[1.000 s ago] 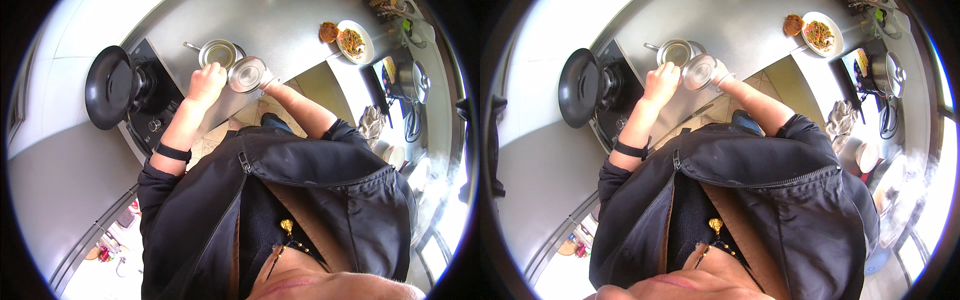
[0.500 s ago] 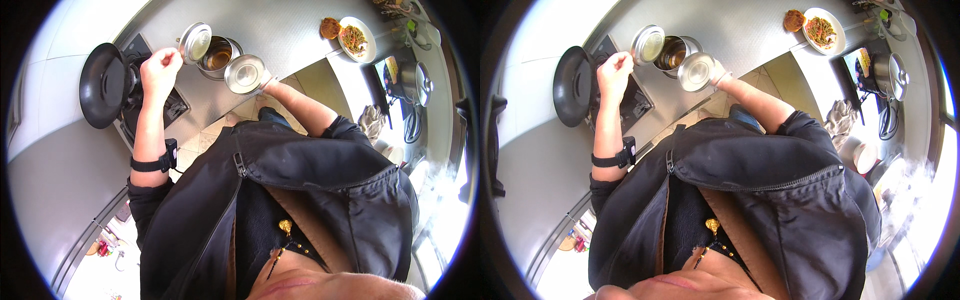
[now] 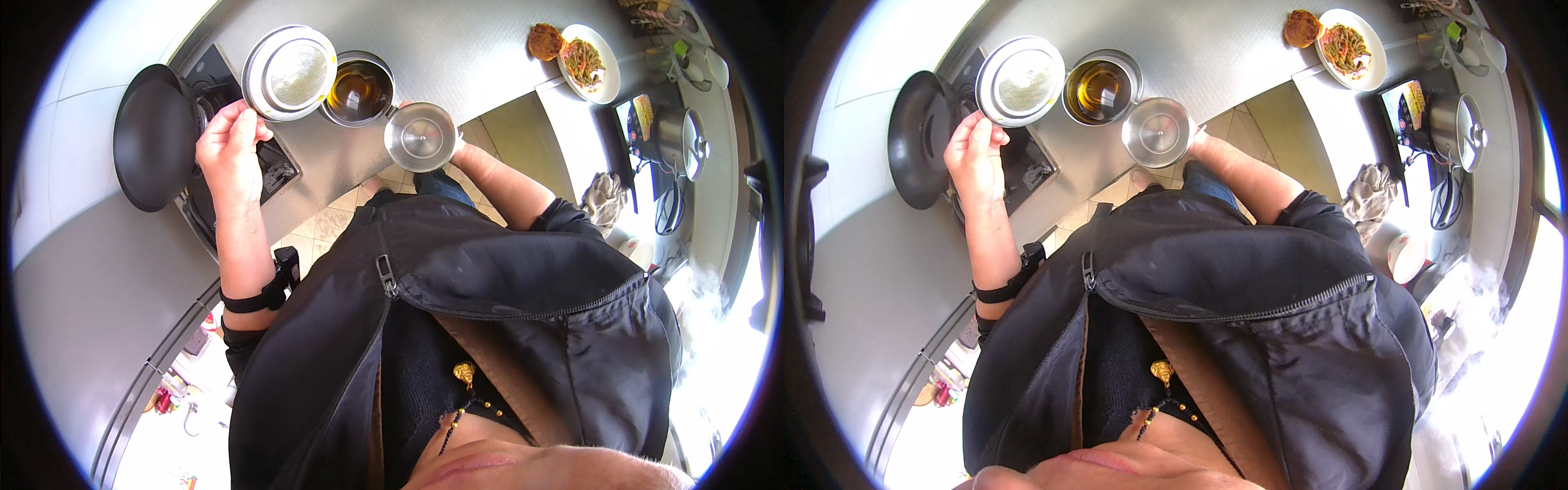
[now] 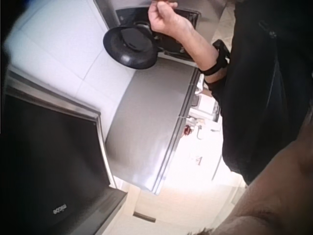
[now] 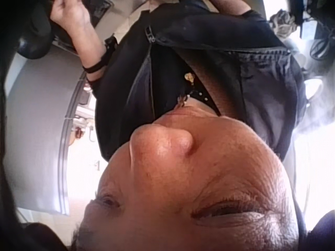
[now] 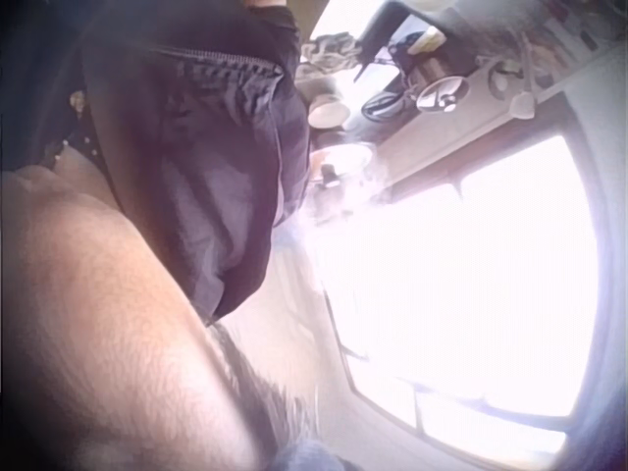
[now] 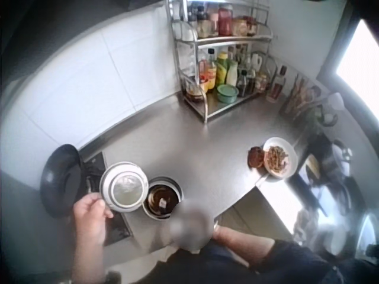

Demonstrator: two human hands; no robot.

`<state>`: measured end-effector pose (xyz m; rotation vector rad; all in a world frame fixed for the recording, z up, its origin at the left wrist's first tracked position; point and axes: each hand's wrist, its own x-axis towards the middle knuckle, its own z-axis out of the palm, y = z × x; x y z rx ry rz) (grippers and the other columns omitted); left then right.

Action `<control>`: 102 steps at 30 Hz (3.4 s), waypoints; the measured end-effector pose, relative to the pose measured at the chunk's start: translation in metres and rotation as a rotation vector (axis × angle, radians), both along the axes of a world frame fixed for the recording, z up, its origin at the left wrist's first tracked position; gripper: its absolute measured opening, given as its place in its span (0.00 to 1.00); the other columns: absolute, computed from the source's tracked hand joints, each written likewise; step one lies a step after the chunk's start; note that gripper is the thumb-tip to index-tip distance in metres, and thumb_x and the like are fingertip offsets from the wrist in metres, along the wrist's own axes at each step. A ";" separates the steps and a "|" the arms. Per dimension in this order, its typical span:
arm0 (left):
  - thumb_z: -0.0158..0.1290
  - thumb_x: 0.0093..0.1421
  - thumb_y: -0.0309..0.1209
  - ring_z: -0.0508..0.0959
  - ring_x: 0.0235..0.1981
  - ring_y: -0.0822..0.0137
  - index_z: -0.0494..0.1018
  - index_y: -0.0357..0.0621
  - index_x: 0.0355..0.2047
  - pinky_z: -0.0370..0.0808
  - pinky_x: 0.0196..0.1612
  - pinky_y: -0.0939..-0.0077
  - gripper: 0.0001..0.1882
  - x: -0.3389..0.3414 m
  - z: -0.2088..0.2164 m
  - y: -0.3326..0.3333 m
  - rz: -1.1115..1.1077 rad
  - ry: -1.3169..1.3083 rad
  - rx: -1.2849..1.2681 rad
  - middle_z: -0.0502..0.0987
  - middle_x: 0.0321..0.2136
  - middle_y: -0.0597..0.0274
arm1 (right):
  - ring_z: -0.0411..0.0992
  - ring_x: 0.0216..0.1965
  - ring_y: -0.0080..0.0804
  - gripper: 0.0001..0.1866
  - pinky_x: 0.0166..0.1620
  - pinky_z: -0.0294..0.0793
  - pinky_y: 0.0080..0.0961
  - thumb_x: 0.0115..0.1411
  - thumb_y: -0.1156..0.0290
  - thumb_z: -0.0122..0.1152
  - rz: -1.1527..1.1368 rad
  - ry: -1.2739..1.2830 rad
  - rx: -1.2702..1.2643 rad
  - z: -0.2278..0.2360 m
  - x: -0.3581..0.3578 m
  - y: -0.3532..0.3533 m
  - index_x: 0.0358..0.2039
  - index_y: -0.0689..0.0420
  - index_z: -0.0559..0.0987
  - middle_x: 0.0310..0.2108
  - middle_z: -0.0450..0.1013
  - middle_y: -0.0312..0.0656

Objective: The person moves around the kitchen, handling a cloth, a plate, a kettle, and a container of chopped greens. They place the greens into the refrigerator, then retrieve a container of chopped vegetables and place it on the counter. The person also picks up a green fruit and wraps it in a plastic bag before placing it on the counter.

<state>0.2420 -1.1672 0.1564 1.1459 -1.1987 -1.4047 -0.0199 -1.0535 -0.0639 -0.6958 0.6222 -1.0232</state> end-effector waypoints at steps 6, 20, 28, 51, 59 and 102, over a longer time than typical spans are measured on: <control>0.48 0.58 0.23 0.72 0.23 0.75 0.72 0.31 0.38 0.72 0.31 0.79 0.09 0.004 0.004 0.001 -0.035 0.102 0.017 0.74 0.24 0.61 | 0.70 0.45 0.27 0.17 0.48 0.73 0.27 0.58 0.73 0.55 -0.135 -0.319 0.388 -0.017 0.021 -0.016 0.49 0.57 0.69 0.44 0.71 0.40; 0.51 0.57 0.22 0.73 0.23 0.74 0.72 0.30 0.36 0.73 0.28 0.80 0.08 -0.001 -0.002 -0.009 0.029 0.093 0.038 0.74 0.24 0.62 | 0.69 0.46 0.30 0.25 0.49 0.70 0.29 0.49 0.67 0.66 -0.126 0.839 -0.285 -0.035 0.022 -0.037 0.48 0.53 0.71 0.46 0.71 0.39; 0.53 0.57 0.24 0.73 0.22 0.76 0.73 0.32 0.35 0.73 0.28 0.82 0.08 -0.002 -0.012 -0.016 0.049 -0.075 -0.004 0.75 0.23 0.63 | 0.72 0.43 0.43 0.18 0.45 0.70 0.32 0.50 0.58 0.60 -0.320 1.007 -0.401 -0.006 0.031 -0.055 0.39 0.55 0.76 0.39 0.74 0.48; 0.55 0.44 0.25 0.73 0.23 0.69 0.71 0.46 0.24 0.72 0.25 0.76 0.06 -0.032 -0.041 -0.004 -0.465 -1.253 -1.393 0.69 0.22 0.67 | 0.73 0.39 0.38 0.17 0.43 0.71 0.31 0.51 0.60 0.61 -0.390 0.784 -0.414 -0.013 0.036 -0.056 0.39 0.55 0.76 0.37 0.75 0.46; 0.51 0.45 0.27 0.72 0.28 0.69 0.69 0.45 0.29 0.73 0.30 0.74 0.08 -0.031 -0.050 -0.006 -0.644 -1.409 -1.299 0.67 0.25 0.66 | 0.74 0.37 0.40 0.16 0.41 0.72 0.31 0.50 0.61 0.61 -0.420 0.733 -0.526 0.016 0.030 -0.046 0.38 0.56 0.77 0.34 0.76 0.46; 0.57 0.52 0.31 0.66 0.56 0.57 0.69 0.41 0.50 0.61 0.58 0.65 0.23 0.010 -0.008 -0.043 -0.158 -0.801 -0.567 0.67 0.53 0.50 | 0.71 0.31 0.25 0.15 0.35 0.70 0.22 0.53 0.60 0.58 -0.052 0.771 -0.073 0.066 0.017 -0.048 0.33 0.59 0.76 0.29 0.74 0.39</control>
